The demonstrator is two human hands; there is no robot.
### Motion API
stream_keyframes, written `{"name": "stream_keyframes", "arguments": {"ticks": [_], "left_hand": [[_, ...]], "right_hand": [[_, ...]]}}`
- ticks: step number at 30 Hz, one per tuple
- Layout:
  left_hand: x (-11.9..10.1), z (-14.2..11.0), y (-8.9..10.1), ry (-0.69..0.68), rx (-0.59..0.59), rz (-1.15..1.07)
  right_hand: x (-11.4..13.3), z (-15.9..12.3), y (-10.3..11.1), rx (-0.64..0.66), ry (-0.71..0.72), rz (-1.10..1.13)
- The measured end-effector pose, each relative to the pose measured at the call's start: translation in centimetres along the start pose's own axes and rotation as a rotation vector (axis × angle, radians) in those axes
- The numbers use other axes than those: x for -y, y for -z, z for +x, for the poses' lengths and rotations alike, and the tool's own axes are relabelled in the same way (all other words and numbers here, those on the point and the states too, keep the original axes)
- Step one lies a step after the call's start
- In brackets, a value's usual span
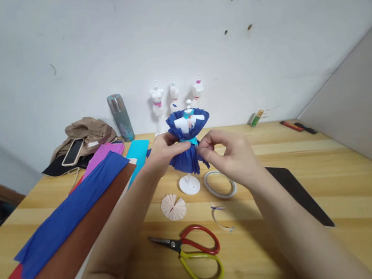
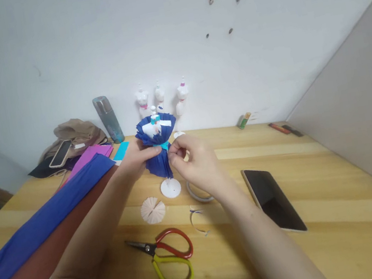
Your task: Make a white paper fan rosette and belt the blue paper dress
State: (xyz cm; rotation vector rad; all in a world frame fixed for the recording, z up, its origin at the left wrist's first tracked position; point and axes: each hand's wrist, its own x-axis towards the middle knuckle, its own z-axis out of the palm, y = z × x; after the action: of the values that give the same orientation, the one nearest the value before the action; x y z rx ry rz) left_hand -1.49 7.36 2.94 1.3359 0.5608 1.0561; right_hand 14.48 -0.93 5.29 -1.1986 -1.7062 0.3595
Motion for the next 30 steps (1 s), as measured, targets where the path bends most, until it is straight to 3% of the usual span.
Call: {"name": "stream_keyframes", "arguments": {"ticks": [14,30], "left_hand": [[0.4,0.1,0.2,-0.012,-0.005,-0.001],[-0.5,-0.3,-0.5,-0.013,-0.021,0.007]], "right_hand": [[0.3,0.2,0.7,0.083,-0.127,0.228],[-0.6,0.2,-0.4,-0.061,-0.036,-0.058]]}}
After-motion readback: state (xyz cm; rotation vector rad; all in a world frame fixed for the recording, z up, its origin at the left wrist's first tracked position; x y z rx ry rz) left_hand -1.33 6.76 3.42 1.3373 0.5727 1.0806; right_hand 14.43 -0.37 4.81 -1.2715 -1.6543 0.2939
